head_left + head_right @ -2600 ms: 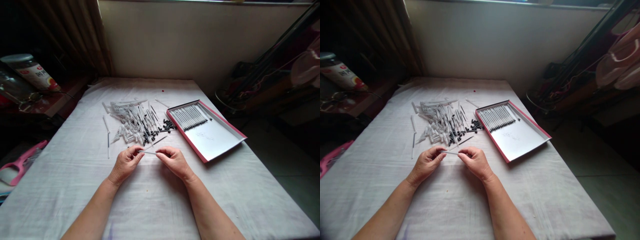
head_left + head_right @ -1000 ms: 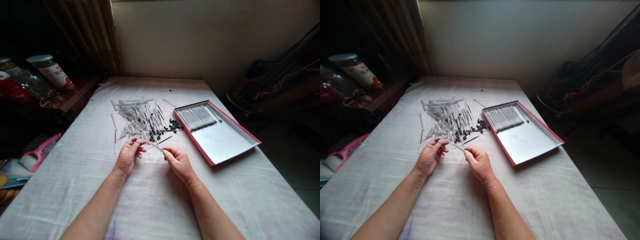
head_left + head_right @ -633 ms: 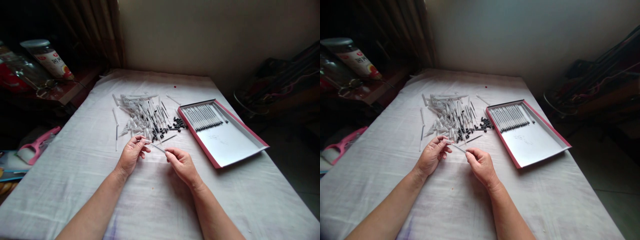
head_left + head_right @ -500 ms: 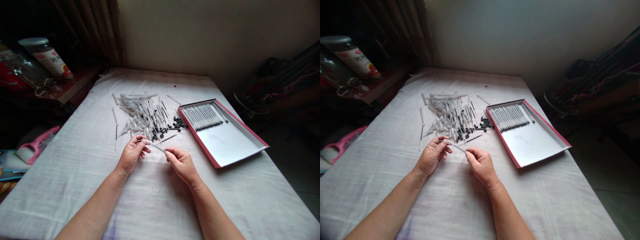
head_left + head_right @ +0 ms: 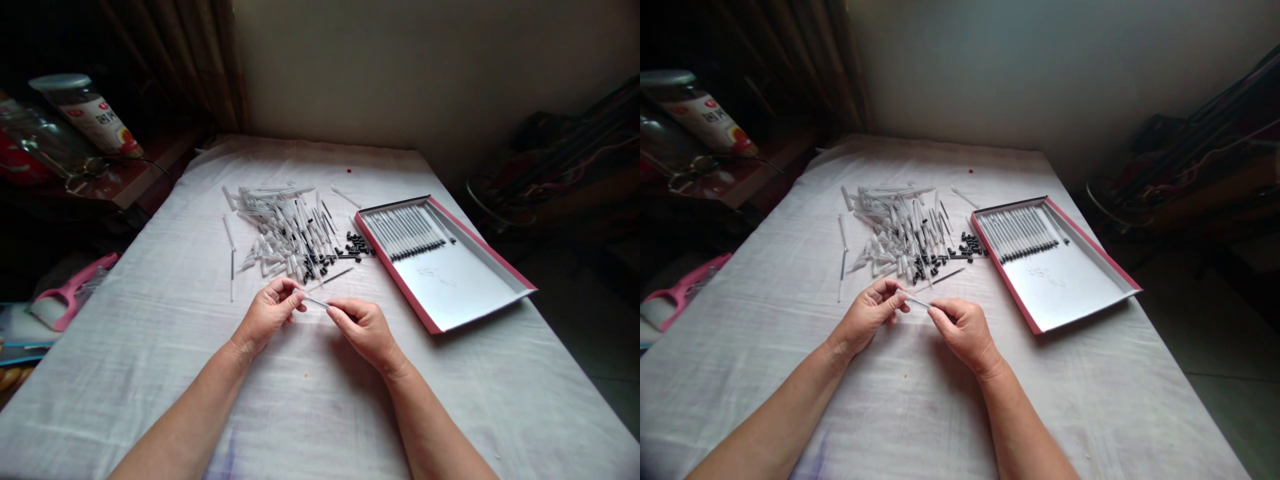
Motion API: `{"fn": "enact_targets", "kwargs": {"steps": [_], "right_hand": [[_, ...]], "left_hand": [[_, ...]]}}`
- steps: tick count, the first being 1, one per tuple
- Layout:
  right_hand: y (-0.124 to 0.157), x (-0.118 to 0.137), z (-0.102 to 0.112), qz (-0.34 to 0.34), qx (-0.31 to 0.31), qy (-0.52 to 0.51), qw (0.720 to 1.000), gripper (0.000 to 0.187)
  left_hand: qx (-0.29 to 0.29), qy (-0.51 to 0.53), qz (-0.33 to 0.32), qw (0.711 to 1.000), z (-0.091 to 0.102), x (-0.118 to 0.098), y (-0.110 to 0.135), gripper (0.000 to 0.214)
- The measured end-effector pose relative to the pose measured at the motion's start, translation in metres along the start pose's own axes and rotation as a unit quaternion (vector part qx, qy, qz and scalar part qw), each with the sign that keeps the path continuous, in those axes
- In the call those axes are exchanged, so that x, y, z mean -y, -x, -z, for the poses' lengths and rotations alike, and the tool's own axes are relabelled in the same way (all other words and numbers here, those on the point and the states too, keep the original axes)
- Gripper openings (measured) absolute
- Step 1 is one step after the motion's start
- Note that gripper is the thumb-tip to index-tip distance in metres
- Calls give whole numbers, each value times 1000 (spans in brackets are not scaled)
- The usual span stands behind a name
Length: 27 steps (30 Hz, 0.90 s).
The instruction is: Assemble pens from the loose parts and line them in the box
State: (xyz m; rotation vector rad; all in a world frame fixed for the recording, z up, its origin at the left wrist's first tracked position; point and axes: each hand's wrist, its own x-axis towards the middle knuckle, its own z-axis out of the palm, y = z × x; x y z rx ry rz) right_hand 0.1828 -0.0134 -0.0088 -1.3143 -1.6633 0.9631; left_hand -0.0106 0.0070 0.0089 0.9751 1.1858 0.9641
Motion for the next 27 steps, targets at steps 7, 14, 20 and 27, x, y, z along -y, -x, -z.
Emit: {"fn": "enact_targets", "kwargs": {"steps": [7, 14, 20, 27], "right_hand": [[0, 1, -2, 9, 2, 6, 1000, 21], [1, 2, -5, 23, -6, 5, 1000, 21], [1, 1, -8, 16, -8, 3, 1000, 21], [-4, 10, 4, 35, -74, 63, 995, 21]], "left_hand": [[1, -7, 5, 1000, 1, 1, 0, 40], [5, -9, 4, 1000, 3, 1, -1, 42], [0, -6, -2, 1000, 1, 1, -2, 43], [-30, 42, -11, 999, 2, 4, -5, 55]]}}
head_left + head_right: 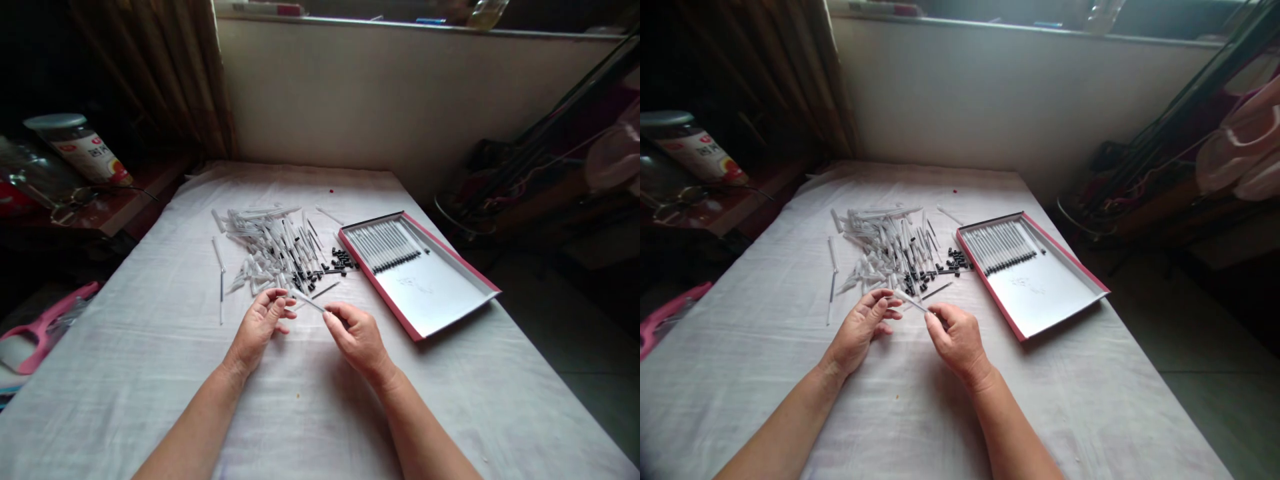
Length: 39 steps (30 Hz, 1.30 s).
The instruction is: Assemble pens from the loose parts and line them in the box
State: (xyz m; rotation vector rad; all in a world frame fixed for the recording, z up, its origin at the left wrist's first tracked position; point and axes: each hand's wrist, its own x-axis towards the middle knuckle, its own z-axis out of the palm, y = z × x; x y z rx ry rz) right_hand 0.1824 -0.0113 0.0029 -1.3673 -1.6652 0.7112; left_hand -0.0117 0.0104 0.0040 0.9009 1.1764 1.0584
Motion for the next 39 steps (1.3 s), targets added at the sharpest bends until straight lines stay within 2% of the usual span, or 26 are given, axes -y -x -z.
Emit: {"fn": "enact_targets", "kwargs": {"steps": [2, 4, 8, 11, 14, 17, 23, 27, 30, 35, 39], "right_hand": [[-8, -3, 20, 17, -63, 18, 998, 21], [-22, -13, 49, 24, -116, 49, 992, 22], [-66, -55, 116, -44, -210, 122, 969, 34], [-103, -90, 154, -142, -215, 232, 938, 35], [-133, -116, 173, -194, -209, 333, 899, 29], [-152, -135, 177, -215, -179, 382, 881, 29], [-171, -158, 166, -251, -157, 424, 856, 31], [-176, -161, 162, -264, -134, 452, 842, 33], [-175, -161, 161, -238, -111, 471, 842, 33], [-167, -159, 160, -216, -109, 495, 834, 39], [-164, -155, 156, -234, -88, 474, 844, 41]], "left_hand": [[-7, 30, 4, 1000, 3, -1, -2, 58], [-16, 49, 7, 999, 6, -1, -3, 57], [-19, 42, 2, 999, 7, 2, -5, 52], [-3, 26, 0, 1000, 7, 4, -4, 47], [9, 18, 5, 1000, 8, 5, -4, 45], [11, 14, 11, 1000, 9, 5, -4, 44], [9, 7, 16, 1000, 8, 3, -4, 42], [12, 5, 15, 1000, 9, 4, -5, 42], [14, 5, 15, 1000, 9, 5, -5, 42], [10, 0, 14, 1000, 8, 2, -3, 43], [7, 2, 14, 1000, 7, 1, -3, 44]]}}
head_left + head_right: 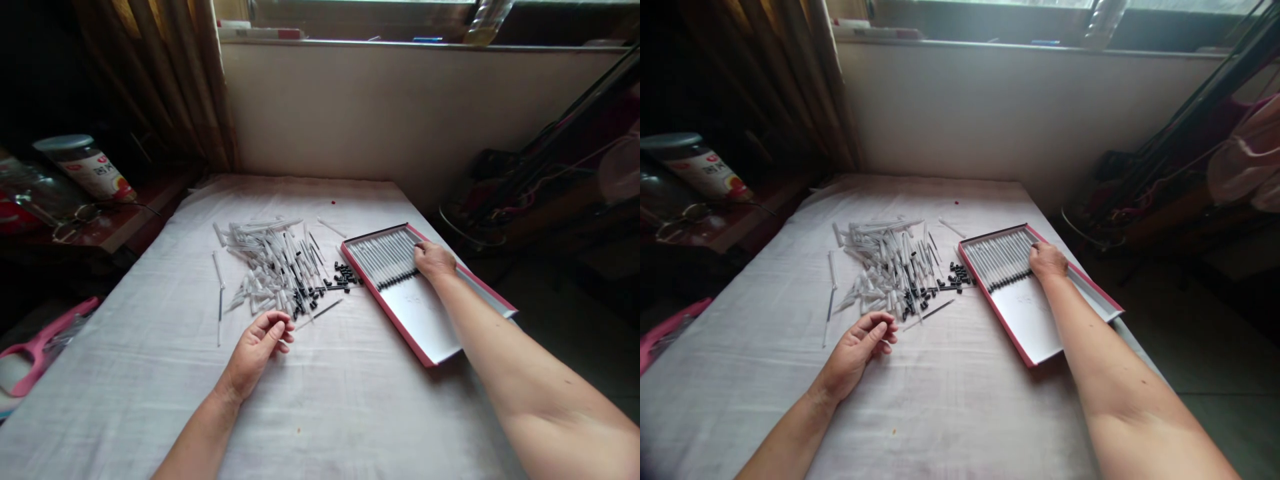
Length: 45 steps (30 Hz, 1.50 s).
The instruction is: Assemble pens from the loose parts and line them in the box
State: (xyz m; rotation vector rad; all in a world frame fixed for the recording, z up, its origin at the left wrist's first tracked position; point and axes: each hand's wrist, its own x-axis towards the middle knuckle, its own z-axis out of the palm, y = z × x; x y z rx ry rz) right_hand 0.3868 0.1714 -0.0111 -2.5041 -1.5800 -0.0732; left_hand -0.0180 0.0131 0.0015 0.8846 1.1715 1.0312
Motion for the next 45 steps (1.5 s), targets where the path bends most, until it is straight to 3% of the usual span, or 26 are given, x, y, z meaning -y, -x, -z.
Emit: {"fn": "enact_targets", "kwargs": {"steps": [6, 9, 14, 19, 23, 28, 35, 39, 42, 43, 45], "right_hand": [[1, 2, 5, -14, 17, -42, 999, 42], [5, 8, 13, -1, -10, -51, 999, 43], [35, 58, 39, 177, -95, -126, 971, 33], [84, 136, 49, 304, -4, -111, 946, 28], [109, 177, 37, 314, 58, -61, 946, 35], [121, 199, 27, 293, 104, -34, 950, 37], [124, 191, 32, 216, 101, -44, 970, 31], [131, 160, 31, 130, 64, -205, 968, 23], [150, 137, 30, 89, 18, -404, 910, 22], [159, 132, 31, 83, 15, -465, 881, 23], [178, 124, 36, 99, 48, -549, 829, 23]], "left_hand": [[8, 10, -9, 1000, 1, 4, -1, 44], [8, 19, -9, 1000, 1, 3, -1, 43], [-3, 33, -8, 999, 1, 1, -1, 43], [3, 42, -6, 999, 2, 1, -2, 43], [9, 47, -6, 999, 2, 2, -2, 43], [13, 50, -2, 999, 1, 1, -2, 44], [16, 40, -5, 999, -1, -1, -1, 44], [17, 4, -18, 1000, -1, 2, -1, 42], [-28, -88, -110, 990, -2, 6, 1, 36], [-55, -138, -171, 974, -2, 6, 3, 34], [-99, -255, -304, 912, -3, 6, 7, 30]]}}
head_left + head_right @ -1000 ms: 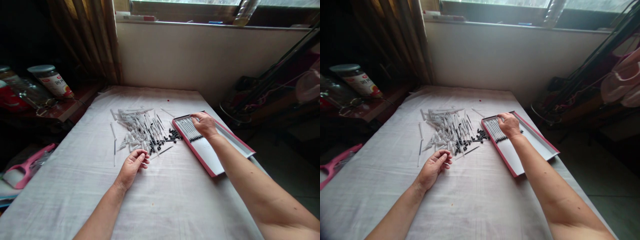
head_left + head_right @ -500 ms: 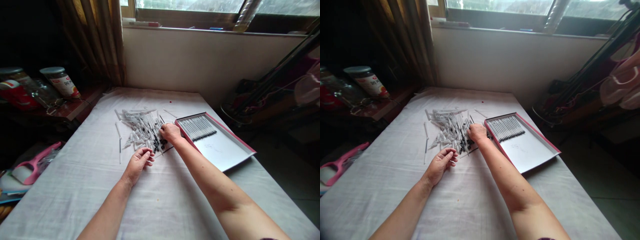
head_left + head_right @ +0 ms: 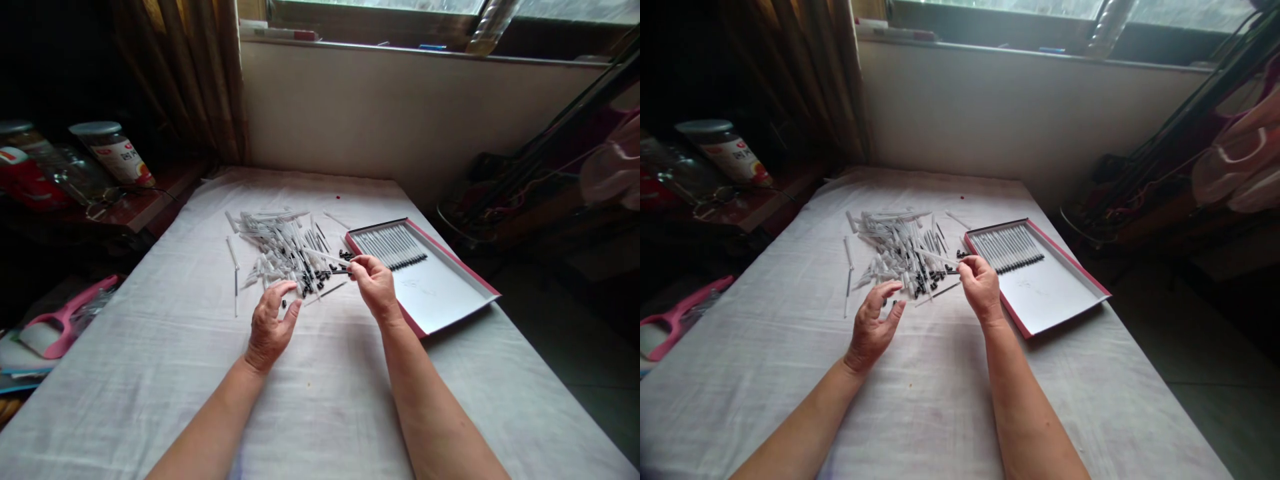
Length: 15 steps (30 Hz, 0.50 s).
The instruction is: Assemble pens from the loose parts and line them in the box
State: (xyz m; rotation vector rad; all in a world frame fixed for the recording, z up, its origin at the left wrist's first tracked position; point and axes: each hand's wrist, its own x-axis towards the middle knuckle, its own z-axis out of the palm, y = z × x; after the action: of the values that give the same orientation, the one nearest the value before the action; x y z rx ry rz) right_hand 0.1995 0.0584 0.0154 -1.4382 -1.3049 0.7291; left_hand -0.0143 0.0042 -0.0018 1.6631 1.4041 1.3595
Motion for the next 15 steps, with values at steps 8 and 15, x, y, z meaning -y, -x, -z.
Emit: {"fn": "enact_targets", "kwargs": {"steps": [8, 15], "right_hand": [[29, 11, 3, -12, 213, -128, 969, 29], [10, -5, 6, 129, 197, 235, 943, 17]], "left_hand": [[93, -220, -133, 962, 4, 4, 2, 28], [67, -193, -48, 978, 7, 10, -1, 30]]}}
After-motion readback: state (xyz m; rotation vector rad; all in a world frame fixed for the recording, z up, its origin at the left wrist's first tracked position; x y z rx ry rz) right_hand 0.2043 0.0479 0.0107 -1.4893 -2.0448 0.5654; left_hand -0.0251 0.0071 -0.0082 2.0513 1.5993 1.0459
